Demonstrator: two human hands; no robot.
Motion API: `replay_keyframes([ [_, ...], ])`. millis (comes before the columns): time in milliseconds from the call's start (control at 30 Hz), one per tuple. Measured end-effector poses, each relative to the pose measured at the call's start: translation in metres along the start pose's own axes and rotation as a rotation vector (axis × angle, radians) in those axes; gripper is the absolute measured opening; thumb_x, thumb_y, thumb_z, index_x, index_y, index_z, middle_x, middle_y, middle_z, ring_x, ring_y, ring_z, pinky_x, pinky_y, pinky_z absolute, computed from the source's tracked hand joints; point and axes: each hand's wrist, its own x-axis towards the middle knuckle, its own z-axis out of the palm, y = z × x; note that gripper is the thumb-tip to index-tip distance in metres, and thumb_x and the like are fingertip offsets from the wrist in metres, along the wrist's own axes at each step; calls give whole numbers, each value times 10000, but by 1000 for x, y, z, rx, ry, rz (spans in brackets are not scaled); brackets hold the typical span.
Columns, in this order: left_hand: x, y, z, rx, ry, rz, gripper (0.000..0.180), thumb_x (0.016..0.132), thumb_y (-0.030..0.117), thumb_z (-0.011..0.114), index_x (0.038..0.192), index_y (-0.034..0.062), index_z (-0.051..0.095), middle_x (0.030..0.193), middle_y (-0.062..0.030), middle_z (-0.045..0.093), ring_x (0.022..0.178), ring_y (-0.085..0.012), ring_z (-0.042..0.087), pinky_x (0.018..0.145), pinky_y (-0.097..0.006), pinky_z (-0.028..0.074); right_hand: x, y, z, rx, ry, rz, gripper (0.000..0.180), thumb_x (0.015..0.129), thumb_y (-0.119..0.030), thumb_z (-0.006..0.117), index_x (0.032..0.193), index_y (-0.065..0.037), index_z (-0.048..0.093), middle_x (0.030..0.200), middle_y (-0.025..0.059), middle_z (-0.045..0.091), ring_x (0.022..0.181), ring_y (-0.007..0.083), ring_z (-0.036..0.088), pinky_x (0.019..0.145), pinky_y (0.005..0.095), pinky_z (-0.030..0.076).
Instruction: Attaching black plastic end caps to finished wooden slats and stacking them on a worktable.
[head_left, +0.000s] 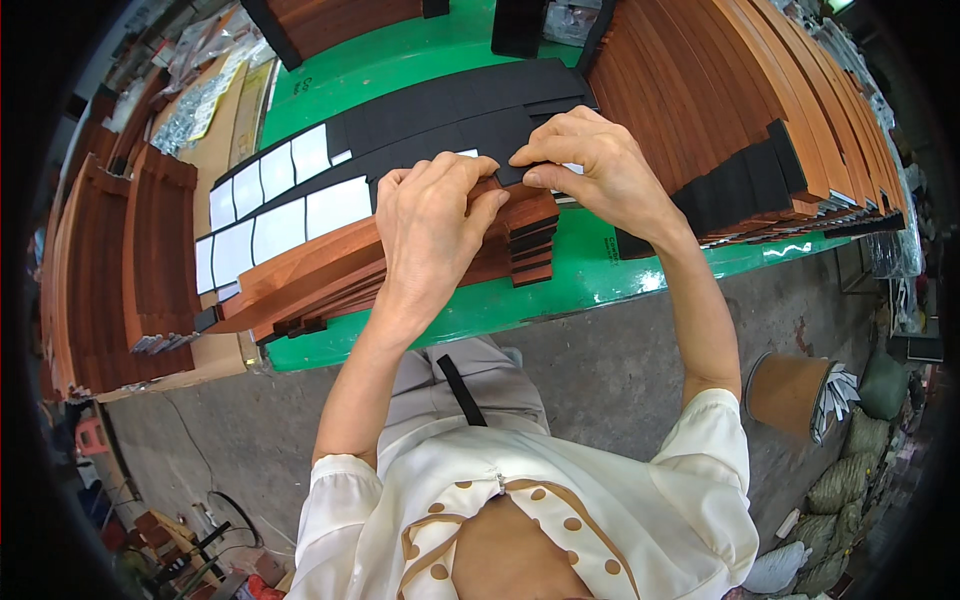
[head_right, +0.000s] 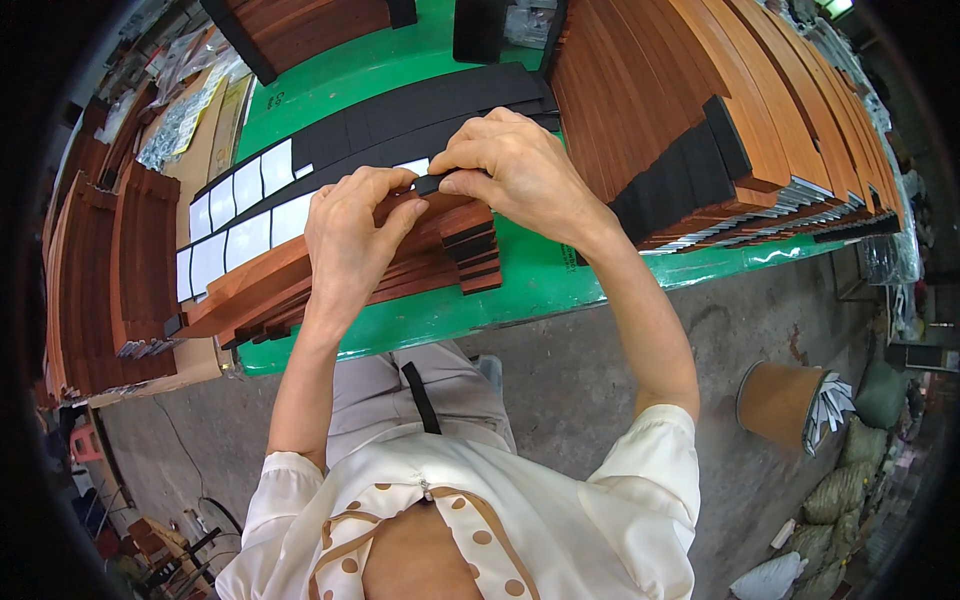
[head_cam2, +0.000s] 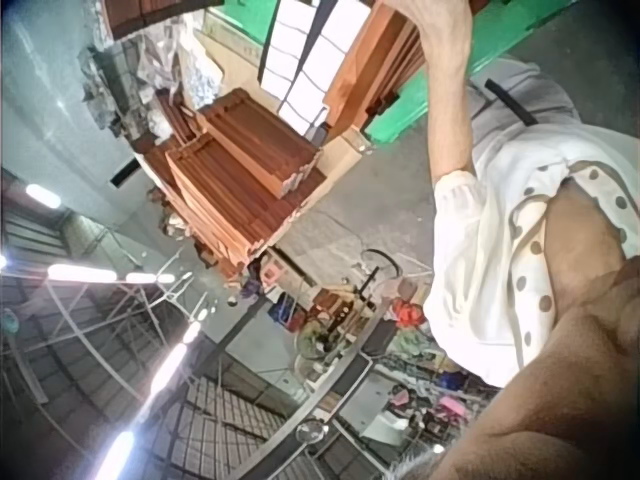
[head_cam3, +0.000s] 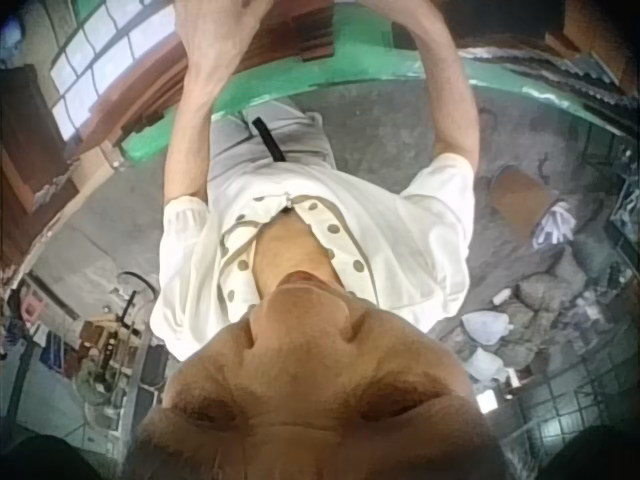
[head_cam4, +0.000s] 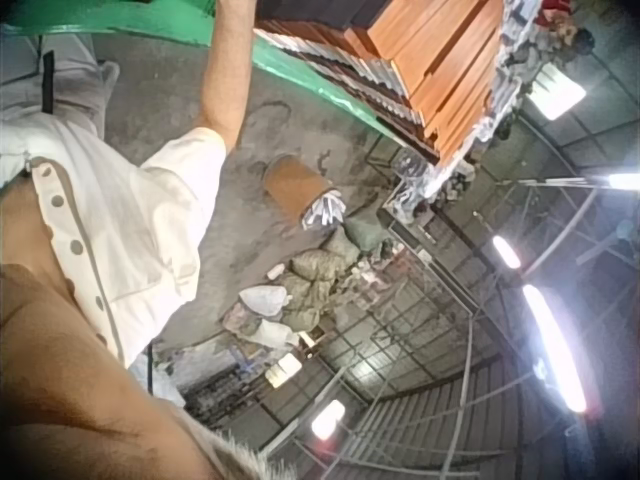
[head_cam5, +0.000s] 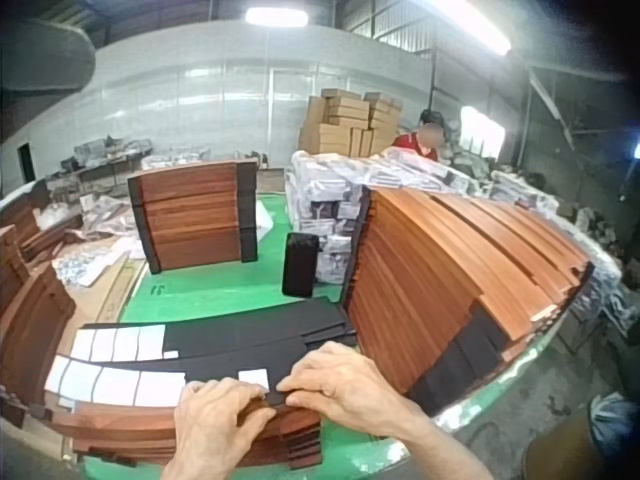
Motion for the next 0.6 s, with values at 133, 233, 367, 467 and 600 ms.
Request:
replay_keyframes([
  [133, 2, 1, -1, -32, -34, -40, 190, 739, 183, 723, 874, 63, 667, 796, -32, 639, 713, -200, 583, 726, -339, 372, 0, 0, 0, 0, -8, 10, 169, 761, -187, 672, 884, -76, 706, 846, 24, 645, 835, 221, 551, 758, 352, 448],
  [233, 2, 1, -1, -48, -31, -58, 182, 745, 193, 716, 864, 61, 674, 774, -35, 642, 711, -196, 588, 750, -352, 368, -1, 0, 0, 9, -11, 25, 169, 755, -182, 676, 883, -77, 706, 845, 23, 645, 834, 219, 551, 757, 351, 448],
  [367, 2, 1, 0, -46, -13, -34, 171, 752, 183, 708, 858, 54, 672, 754, -40, 639, 698, -199, 588, 753, -355, 373, -2, 0, 0, 12, 3, 20, 178, 750, -180, 682, 890, -73, 704, 846, 26, 647, 833, 222, 555, 754, 352, 450],
  [467, 1, 0, 0, -37, -4, -16, 160, 754, 175, 704, 853, 53, 671, 744, -41, 637, 693, -201, 589, 752, -358, 376, -4, 0, 0, 63, 35, 28, 214, 760, -189, 682, 929, -59, 696, 875, 46, 657, 846, 229, 572, 760, 345, 456],
  [600, 2, 1, 0, -49, -1, -11, 156, 752, 173, 706, 847, 55, 671, 749, -38, 638, 695, -199, 591, 755, -358, 378, -15, 12, -3, 295, 134, 218, 269, 799, -216, 674, 997, -34, 677, 929, 93, 669, 865, 234, 611, 763, 327, 476],
])
